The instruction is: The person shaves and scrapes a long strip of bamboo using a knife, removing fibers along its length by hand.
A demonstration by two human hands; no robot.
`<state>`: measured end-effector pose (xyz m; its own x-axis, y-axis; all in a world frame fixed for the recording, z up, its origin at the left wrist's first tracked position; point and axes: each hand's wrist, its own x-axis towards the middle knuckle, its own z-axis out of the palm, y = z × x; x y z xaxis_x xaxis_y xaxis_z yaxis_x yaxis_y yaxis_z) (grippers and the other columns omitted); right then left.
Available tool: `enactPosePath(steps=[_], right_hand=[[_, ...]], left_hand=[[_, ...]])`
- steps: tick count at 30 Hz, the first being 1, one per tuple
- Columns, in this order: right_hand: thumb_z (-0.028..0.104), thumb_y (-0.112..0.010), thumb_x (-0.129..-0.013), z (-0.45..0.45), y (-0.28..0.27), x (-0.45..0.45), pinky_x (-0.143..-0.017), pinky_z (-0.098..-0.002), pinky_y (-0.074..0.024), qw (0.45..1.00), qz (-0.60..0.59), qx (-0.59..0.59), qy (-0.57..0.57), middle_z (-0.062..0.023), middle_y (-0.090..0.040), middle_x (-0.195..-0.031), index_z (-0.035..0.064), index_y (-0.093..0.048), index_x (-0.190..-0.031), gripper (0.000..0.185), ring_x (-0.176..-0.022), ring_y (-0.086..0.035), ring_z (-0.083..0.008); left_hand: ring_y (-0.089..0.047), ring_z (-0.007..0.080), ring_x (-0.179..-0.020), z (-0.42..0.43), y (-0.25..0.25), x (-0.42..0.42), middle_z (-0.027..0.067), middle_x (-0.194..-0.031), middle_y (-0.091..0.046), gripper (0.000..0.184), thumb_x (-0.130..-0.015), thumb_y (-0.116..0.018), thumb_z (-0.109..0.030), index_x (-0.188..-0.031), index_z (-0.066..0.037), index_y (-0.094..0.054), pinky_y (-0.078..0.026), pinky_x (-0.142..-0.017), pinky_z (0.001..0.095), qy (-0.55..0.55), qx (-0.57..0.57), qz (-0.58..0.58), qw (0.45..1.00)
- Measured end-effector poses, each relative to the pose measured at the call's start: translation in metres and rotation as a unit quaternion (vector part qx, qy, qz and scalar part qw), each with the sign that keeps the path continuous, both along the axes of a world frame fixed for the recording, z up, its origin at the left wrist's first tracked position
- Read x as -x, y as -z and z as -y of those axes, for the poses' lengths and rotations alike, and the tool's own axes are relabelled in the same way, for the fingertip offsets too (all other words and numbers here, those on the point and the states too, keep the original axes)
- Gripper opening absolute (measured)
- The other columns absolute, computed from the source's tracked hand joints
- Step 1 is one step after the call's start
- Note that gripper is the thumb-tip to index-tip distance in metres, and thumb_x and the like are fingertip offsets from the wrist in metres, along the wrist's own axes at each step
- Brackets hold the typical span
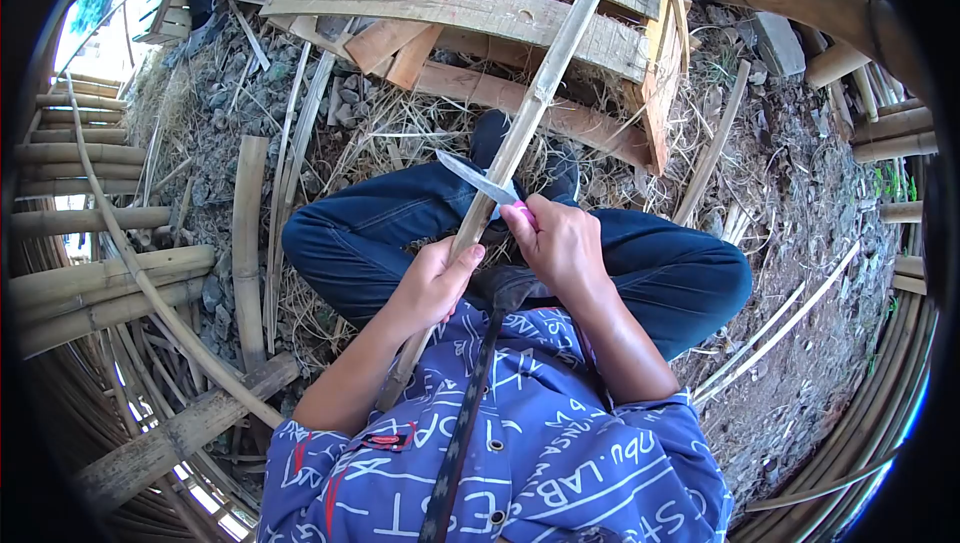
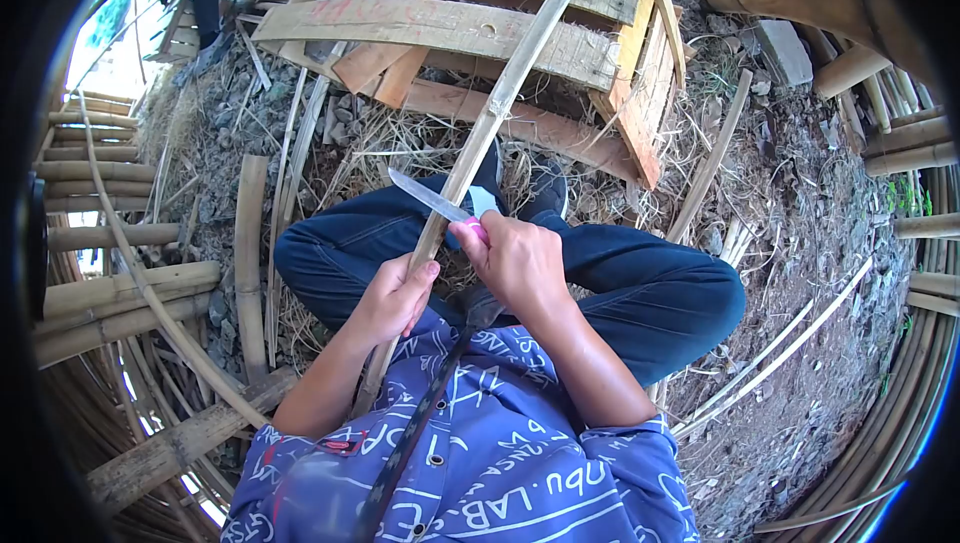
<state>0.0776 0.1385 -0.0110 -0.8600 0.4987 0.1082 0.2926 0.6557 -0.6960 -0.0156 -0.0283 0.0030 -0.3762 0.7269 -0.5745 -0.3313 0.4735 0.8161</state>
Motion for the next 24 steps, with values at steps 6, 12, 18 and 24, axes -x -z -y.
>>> enactPosePath(steps=[6, 12, 18, 24], right_hand=[[0.039, -0.061, -0.085, -0.008, 0.004, 0.002, -0.046, -0.041, -0.0435, 0.998, 0.009, -0.058, -0.016, -0.0129, -0.056, -0.057, 0.0068, -0.054, -0.067, 0.037, -0.051, -0.057, -0.0332], [0.041, -0.061, -0.084, -0.028, 0.01, 0.011, -0.045, -0.0386, -0.0446, 0.992, 0.001, -0.122, 0.003, -0.0092, -0.059, -0.058, 0.0073, -0.056, -0.068, 0.038, -0.051, -0.059, -0.0283], [0.041, -0.061, -0.084, -0.041, 0.019, 0.02, -0.045, -0.0386, -0.0444, 0.99, -0.03, -0.137, 0.023, -0.0095, -0.06, -0.059, 0.0076, -0.057, -0.069, 0.037, -0.052, -0.06, -0.0286], [0.042, -0.06, -0.085, -0.051, 0.022, 0.029, -0.047, -0.0403, -0.045, 0.987, -0.03, -0.141, 0.067, -0.0106, -0.061, -0.061, 0.0072, -0.057, -0.069, 0.038, -0.053, -0.06, -0.0302]], left_hand=[[-0.039, 0.0046, -0.034, -0.004, -0.007, -0.006, -0.0034, -0.046, -0.042, 0.033, -0.097, -0.046, -0.034, -0.08, -0.006, -0.046, -0.03, -0.032, 0.0208, -0.005, 0.016, -0.095, 0.995], [-0.038, 0.0034, -0.036, -0.002, -0.007, -0.008, -0.0041, -0.047, -0.04, 0.032, -0.097, -0.047, -0.032, -0.078, -0.006, -0.046, -0.03, -0.034, 0.0204, 0.0, -0.005, -0.138, 0.99], [-0.037, 0.0029, -0.036, -0.001, -0.004, -0.007, -0.0045, -0.048, -0.04, 0.031, -0.098, -0.046, -0.031, -0.077, -0.007, -0.045, -0.029, -0.034, 0.0204, 0.002, -0.008, -0.133, 0.991], [-0.037, 0.0027, -0.036, 0.0, -0.003, -0.007, -0.0047, -0.048, -0.04, 0.032, -0.098, -0.046, -0.031, -0.076, -0.007, -0.045, -0.028, -0.034, 0.0207, 0.002, -0.004, -0.124, 0.992]])
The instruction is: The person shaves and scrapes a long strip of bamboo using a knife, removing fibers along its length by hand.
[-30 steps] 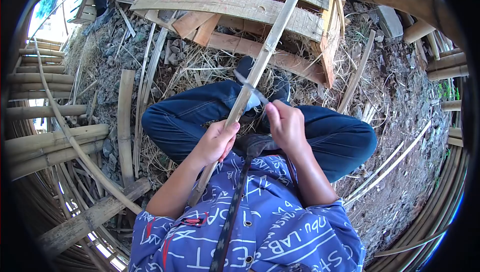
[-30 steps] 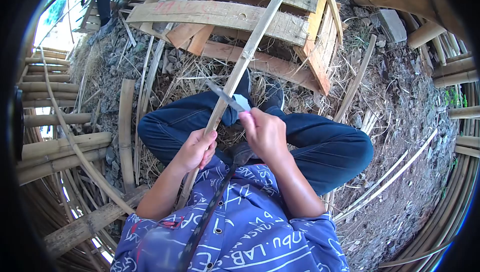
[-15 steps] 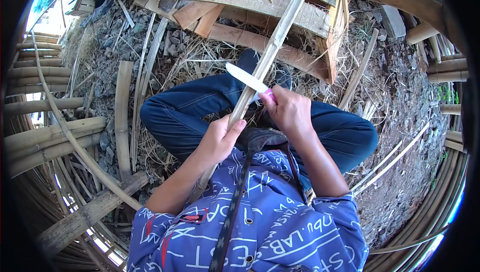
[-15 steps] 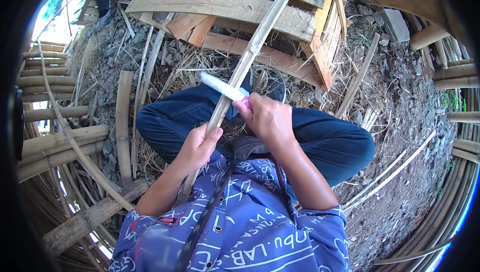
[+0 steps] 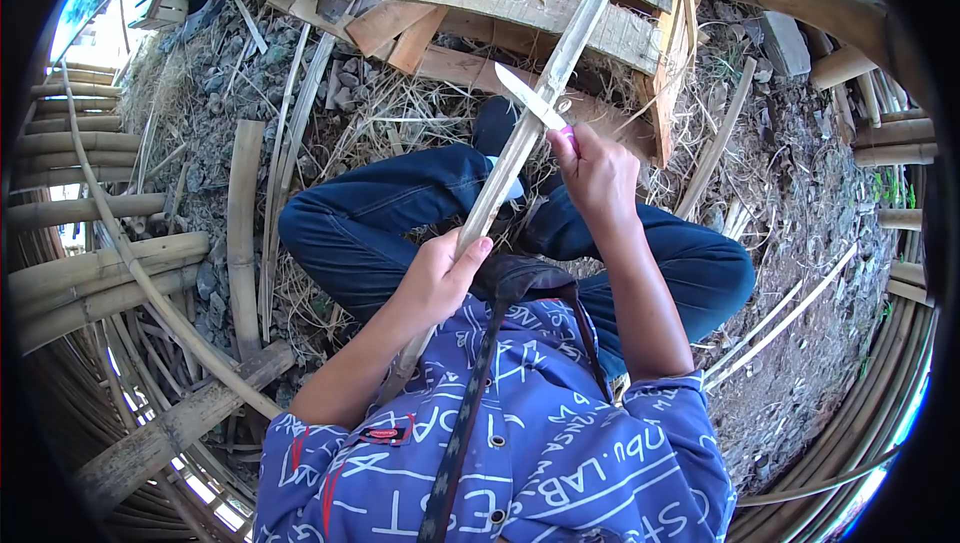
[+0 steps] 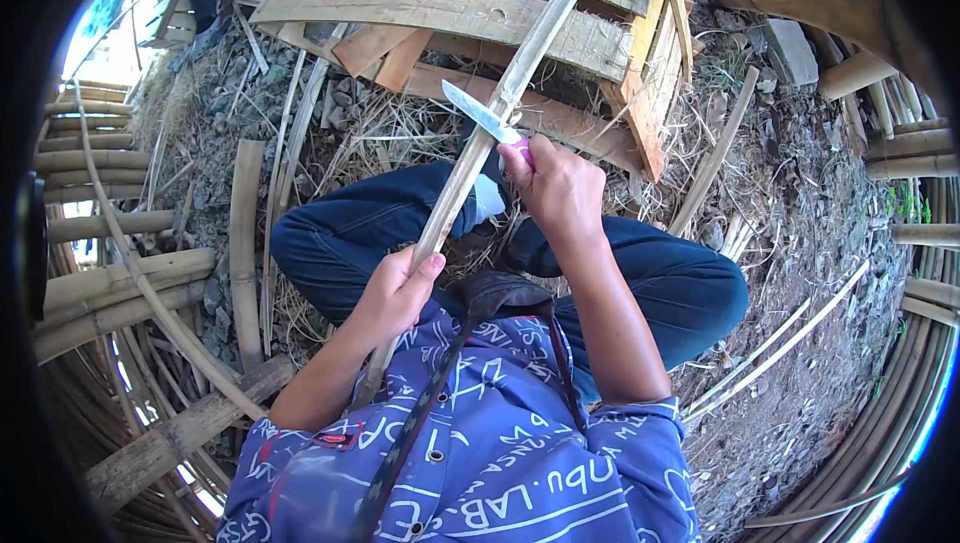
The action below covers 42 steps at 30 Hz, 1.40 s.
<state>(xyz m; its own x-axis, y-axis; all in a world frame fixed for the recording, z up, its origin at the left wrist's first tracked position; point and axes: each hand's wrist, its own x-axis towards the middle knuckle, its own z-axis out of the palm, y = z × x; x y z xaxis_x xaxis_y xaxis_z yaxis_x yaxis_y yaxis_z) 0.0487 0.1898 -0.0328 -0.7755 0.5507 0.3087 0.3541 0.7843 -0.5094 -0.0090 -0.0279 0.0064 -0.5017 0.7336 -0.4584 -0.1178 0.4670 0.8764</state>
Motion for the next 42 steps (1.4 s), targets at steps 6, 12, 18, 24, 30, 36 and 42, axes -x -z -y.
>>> enactPosePath(steps=[6, 12, 18, 24, 30, 36, 42], right_hand=[[0.041, -0.061, -0.085, -0.001, 0.0, 0.002, -0.047, -0.0397, -0.0451, 1.0, -0.001, -0.016, 0.02, -0.011, -0.061, -0.062, 0.0066, -0.057, -0.069, 0.038, -0.054, -0.06, -0.0299], [0.04, -0.062, -0.084, 0.002, 0.009, 0.009, -0.047, -0.0396, -0.0451, 0.998, -0.045, -0.01, 0.039, -0.0111, -0.061, -0.061, 0.0071, -0.057, -0.069, 0.037, -0.054, -0.06, -0.0295], [0.04, -0.061, -0.085, -0.004, 0.018, 0.014, -0.048, -0.0403, -0.0448, 0.996, -0.032, 0.001, 0.085, -0.0117, -0.059, -0.058, 0.0077, -0.06, -0.073, 0.034, -0.055, -0.06, -0.0315], [0.036, -0.045, -0.096, -0.005, 0.03, 0.017, -0.038, -0.0352, -0.0291, 0.954, -0.158, 0.254, 0.026, -0.0092, -0.04, -0.049, 0.0035, -0.047, -0.067, 0.044, -0.037, -0.039, -0.0196], [0.03, -0.054, -0.093, 0.007, 0.014, -0.003, -0.039, -0.0219, -0.0219, 0.668, -0.266, 0.695, 0.028, 0.0063, -0.036, -0.054, 0.0078, -0.051, -0.077, 0.027, -0.044, -0.031, -0.0035], [0.014, -0.07, -0.08, -0.005, -0.016, 0.012, -0.046, -0.0199, -0.0283, 0.901, -0.222, 0.368, 0.051, 0.0063, -0.04, -0.059, 0.005, -0.062, -0.112, 0.034, -0.052, -0.032, -0.0023], [0.012, -0.067, -0.083, -0.02, -0.007, 0.024, -0.046, -0.0219, -0.0317, 0.924, -0.187, 0.334, 0.015, 0.0026, -0.046, -0.055, 0.0028, -0.067, -0.097, 0.017, -0.053, -0.037, -0.003]], left_hand=[[-0.037, 0.0031, -0.035, -0.002, -0.002, 0.001, -0.0046, -0.047, -0.039, 0.034, -0.098, -0.045, -0.033, -0.076, -0.007, -0.044, -0.028, -0.033, 0.021, -0.005, 0.001, 0.014, 1.0], [-0.038, 0.0036, -0.034, -0.005, -0.006, 0.003, -0.0039, -0.046, -0.04, 0.034, -0.098, -0.044, -0.033, -0.076, -0.007, -0.045, -0.029, -0.033, 0.0206, -0.007, 0.01, 0.052, 0.999], [-0.038, 0.0039, -0.034, -0.003, -0.007, 0.004, -0.0035, -0.045, -0.041, 0.035, -0.098, -0.043, -0.033, -0.076, -0.006, -0.046, -0.029, -0.033, 0.0206, 0.0, 0.017, 0.041, 0.999], [-0.038, 0.0038, -0.034, -0.002, -0.002, 0.007, -0.0031, -0.046, -0.041, 0.035, -0.098, -0.043, -0.034, -0.077, -0.007, -0.046, -0.03, -0.033, 0.02, -0.001, 0.02, 0.042, 0.999], [-0.039, 0.0042, -0.034, -0.001, -0.002, 0.008, -0.0028, -0.047, -0.041, 0.035, -0.098, -0.044, -0.035, -0.077, -0.007, -0.045, -0.031, -0.032, 0.0203, -0.006, 0.022, 0.08, 0.997], [-0.04, 0.0044, -0.035, -0.003, -0.004, 0.006, -0.003, -0.047, -0.041, 0.035, -0.098, -0.044, -0.035, -0.077, -0.007, -0.045, -0.032, -0.033, 0.0207, 0.002, 0.021, 0.047, 0.999], [-0.04, 0.0045, -0.035, -0.004, -0.007, 0.006, -0.0028, -0.048, -0.041, 0.036, -0.097, -0.045, -0.035, -0.076, -0.007, -0.046, -0.032, -0.033, 0.0207, -0.005, 0.034, 0.037, 0.999]])
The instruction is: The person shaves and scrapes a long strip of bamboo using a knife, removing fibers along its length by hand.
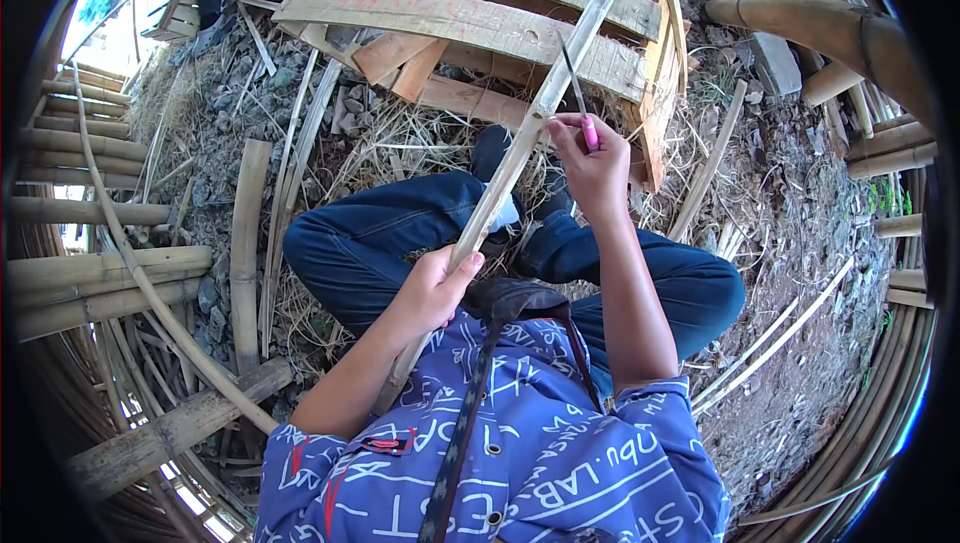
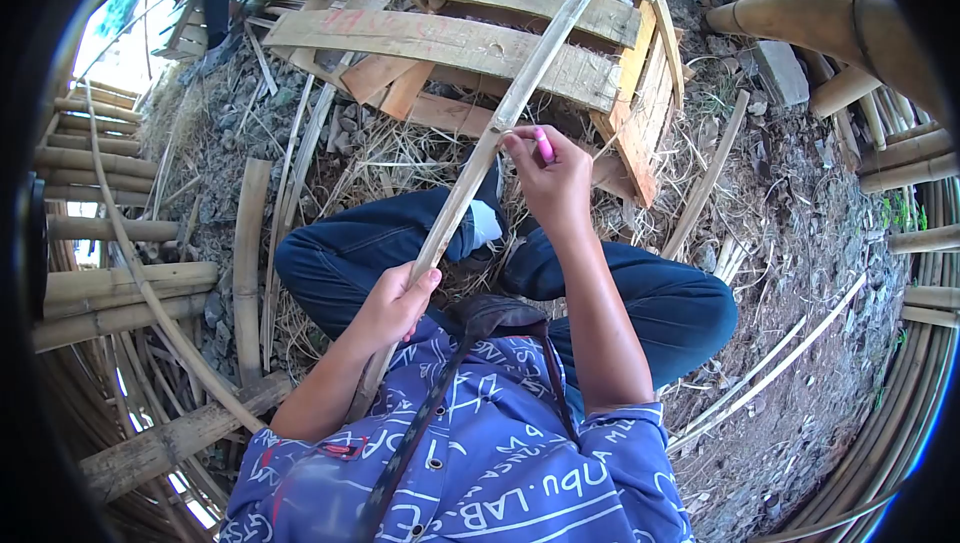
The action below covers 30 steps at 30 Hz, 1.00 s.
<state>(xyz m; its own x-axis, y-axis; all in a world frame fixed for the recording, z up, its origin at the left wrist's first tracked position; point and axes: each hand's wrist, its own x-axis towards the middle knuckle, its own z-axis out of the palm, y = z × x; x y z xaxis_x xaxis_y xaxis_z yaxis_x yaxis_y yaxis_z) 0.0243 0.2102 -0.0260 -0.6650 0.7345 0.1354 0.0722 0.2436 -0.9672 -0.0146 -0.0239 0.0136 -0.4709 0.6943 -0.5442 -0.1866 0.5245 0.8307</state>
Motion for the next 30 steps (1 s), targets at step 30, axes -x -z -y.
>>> enactPosePath(steps=[30], right_hand=[[0.015, -0.071, -0.082, -0.099, -0.034, -0.124, -0.036, -0.0221, -0.0164, 0.87, -0.272, 0.227, 0.343, 0.0067, -0.032, -0.051, 0.0069, -0.055, -0.08, 0.019, -0.039, -0.023, -0.0025]], left_hand=[[-0.039, 0.0037, -0.036, -0.001, 0.003, 0.003, -0.0036, -0.049, -0.042, 0.039, -0.097, -0.044, -0.038, -0.076, -0.005, -0.045, -0.031, -0.033, 0.0204, 0.047, -0.029, 0.041, 0.998]])
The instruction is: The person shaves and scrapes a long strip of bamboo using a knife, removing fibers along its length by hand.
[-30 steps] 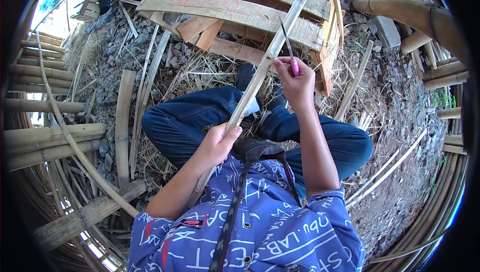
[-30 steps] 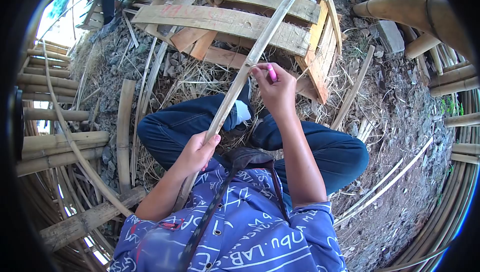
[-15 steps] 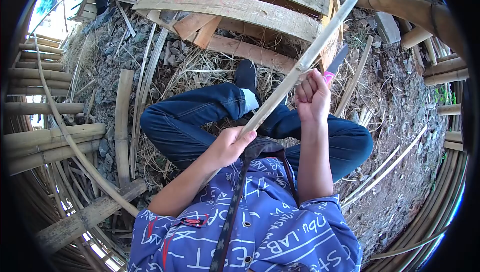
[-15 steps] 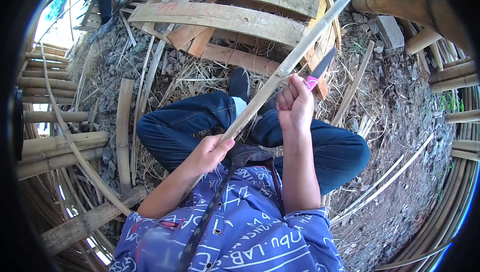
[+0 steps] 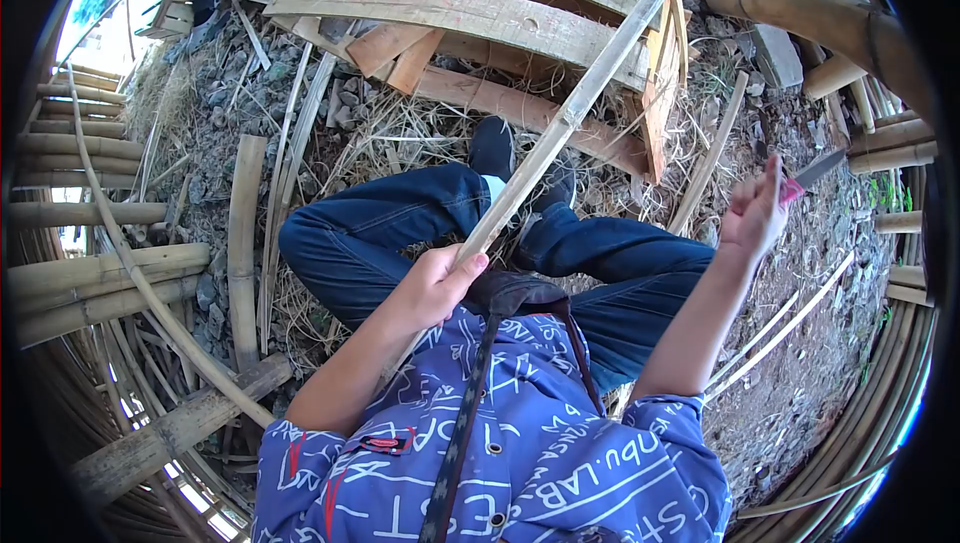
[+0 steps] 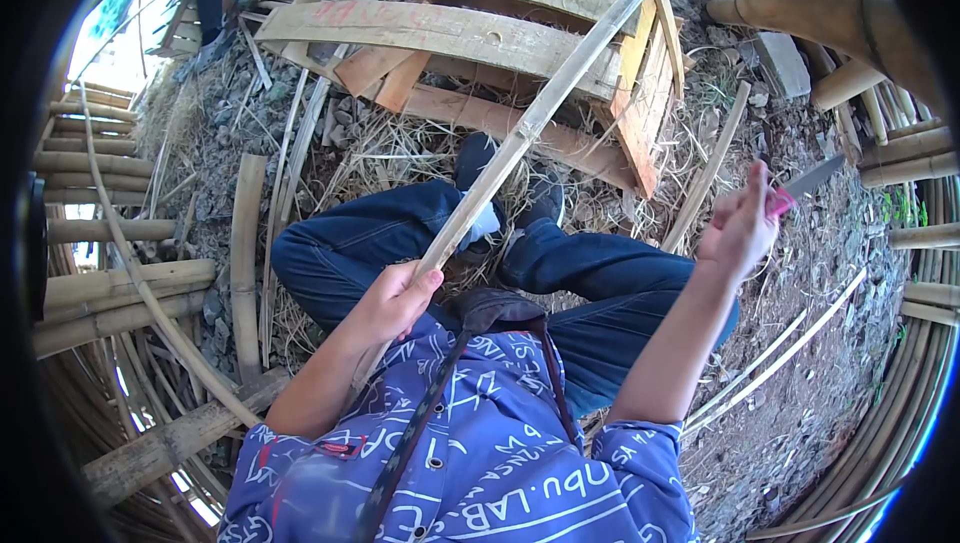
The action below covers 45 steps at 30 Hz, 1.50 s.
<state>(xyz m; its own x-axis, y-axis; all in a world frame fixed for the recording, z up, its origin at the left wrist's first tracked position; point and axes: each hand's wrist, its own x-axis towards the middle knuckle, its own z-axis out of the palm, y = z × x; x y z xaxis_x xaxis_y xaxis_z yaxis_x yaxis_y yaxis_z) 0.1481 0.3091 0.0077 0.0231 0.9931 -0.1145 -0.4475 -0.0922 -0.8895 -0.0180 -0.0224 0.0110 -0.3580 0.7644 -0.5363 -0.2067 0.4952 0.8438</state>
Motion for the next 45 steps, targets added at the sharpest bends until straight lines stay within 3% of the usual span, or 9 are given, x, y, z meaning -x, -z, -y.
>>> enactPosePath(steps=[5, 7, 11, 15, 19, 22, 31, 39, 45], right_hand=[[0.006, -0.07, -0.08, -0.036, 0.032, -0.04, -0.035, -0.022, -0.0203, 0.996, -0.027, 0.077, -0.023, 0.0051, -0.039, -0.051, 0.0088, -0.052, -0.08, 0.018, -0.039, -0.026, -0.0027], [0.0, -0.063, -0.079, -0.007, 0.014, -0.02, -0.036, -0.0199, -0.0233, 0.985, 0.158, 0.064, -0.026, 0.0055, -0.04, -0.05, 0.011, -0.049, -0.082, 0.018, -0.04, -0.03, -0.0025], [0.016, -0.056, -0.09, 0.047, 0.023, 0.001, -0.041, -0.0203, -0.0235, 0.921, 0.306, -0.013, -0.24, 0.0076, -0.039, -0.053, 0.0097, -0.054, -0.072, 0.019, -0.046, -0.034, -0.0031], [0.028, -0.047, -0.096, 0.107, 0.026, 0.032, -0.048, -0.0272, -0.0286, 0.868, 0.268, -0.141, -0.393, 0.0039, -0.039, -0.056, 0.0037, -0.048, -0.066, 0.039, -0.056, -0.033, -0.0063], [0.028, -0.048, -0.096, 0.135, 0.022, 0.048, -0.049, -0.0371, -0.0374, 0.804, 0.356, -0.16, -0.449, -0.0174, -0.046, -0.055, -0.0017, -0.052, -0.074, 0.037, -0.048, -0.045, -0.0265], [0.028, -0.052, -0.092, 0.147, 0.01, 0.054, -0.052, -0.0437, -0.043, 0.764, 0.404, -0.211, -0.458, -0.0201, -0.055, -0.06, 0.0009, -0.057, -0.077, 0.031, -0.061, -0.057, -0.0405], [0.035, -0.058, -0.088, 0.155, 0.01, 0.059, -0.047, -0.043, -0.0439, 0.661, 0.479, -0.39, -0.426, -0.0156, -0.056, -0.056, 0.0057, -0.053, -0.068, 0.036, -0.052, -0.057, -0.0357], [0.038, -0.061, -0.085, 0.13, 0.019, 0.063, -0.044, -0.0399, -0.0444, 0.622, 0.512, -0.459, -0.374, -0.0107, -0.056, -0.054, 0.0088, -0.053, -0.068, 0.035, -0.048, -0.058, -0.0299], [0.039, -0.062, -0.084, 0.13, 0.025, 0.066, -0.044, -0.0384, -0.0442, 0.626, 0.505, -0.487, -0.341, -0.0091, -0.056, -0.055, 0.0096, -0.053, -0.067, 0.035, -0.049, -0.058, -0.0275]], left_hand=[[-0.039, 0.0036, -0.036, 0.0, -0.003, 0.0, -0.0037, -0.05, -0.041, 0.039, -0.097, -0.044, -0.039, -0.077, -0.006, -0.045, -0.031, -0.033, 0.0204, 0.001, 0.01, -0.003, 1.0], [-0.039, 0.0037, -0.036, -0.001, -0.005, 0.0, -0.0037, -0.05, -0.041, 0.038, -0.097, -0.043, -0.039, -0.078, -0.006, -0.045, -0.031, -0.033, 0.0203, 0.006, 0.013, -0.005, 1.0], [-0.036, 0.0027, -0.039, -0.002, 0.01, -0.009, -0.005, -0.052, -0.04, 0.031, -0.097, -0.046, -0.033, -0.082, -0.005, -0.047, -0.03, -0.035, 0.0202, -0.012, -0.007, -0.021, 1.0], [-0.031, 0.0016, -0.042, -0.006, 0.009, -0.016, -0.0072, -0.055, -0.035, 0.02, -0.097, -0.048, -0.023, -0.088, -0.006, -0.047, -0.026, -0.037, 0.0191, -0.05, -0.024, -0.002, 0.998], [-0.028, 0.0012, -0.042, -0.007, -0.004, -0.013, -0.0077, -0.056, -0.032, 0.014, -0.097, -0.047, -0.021, -0.091, -0.008, -0.047, -0.024, -0.037, 0.0185, -0.067, 0.004, 0.115, 0.991], [-0.028, 0.0013, -0.042, -0.007, 0.0, -0.011, -0.0075, -0.056, -0.032, 0.014, -0.098, -0.045, -0.02, -0.091, -0.008, -0.047, -0.024, -0.037, 0.0189, -0.065, 0.005, 0.173, 0.983], [-0.033, 0.0022, -0.045, -0.011, 0.001, -0.018, -0.007, -0.058, -0.035, 0.016, -0.098, -0.044, -0.02, -0.104, -0.006, -0.049, -0.027, -0.04, 0.0197, -0.044, -0.017, 0.051, 0.998], [-0.042, 0.011, -0.059, -0.006, 0.001, -0.02, 0.0071, -0.061, -0.044, 0.023, -0.096, -0.046, -0.018, -0.105, 0.002, -0.051, -0.038, -0.055, 0.0311, -0.011, 0.007, -0.099, 0.995], [-0.036, 0.0032, -0.053, -0.005, 0.0, -0.02, -0.0038, -0.061, -0.04, 0.022, -0.097, -0.045, -0.02, -0.107, -0.001, -0.051, -0.03, -0.047, 0.0225, -0.011, -0.002, -0.111, 0.994]])
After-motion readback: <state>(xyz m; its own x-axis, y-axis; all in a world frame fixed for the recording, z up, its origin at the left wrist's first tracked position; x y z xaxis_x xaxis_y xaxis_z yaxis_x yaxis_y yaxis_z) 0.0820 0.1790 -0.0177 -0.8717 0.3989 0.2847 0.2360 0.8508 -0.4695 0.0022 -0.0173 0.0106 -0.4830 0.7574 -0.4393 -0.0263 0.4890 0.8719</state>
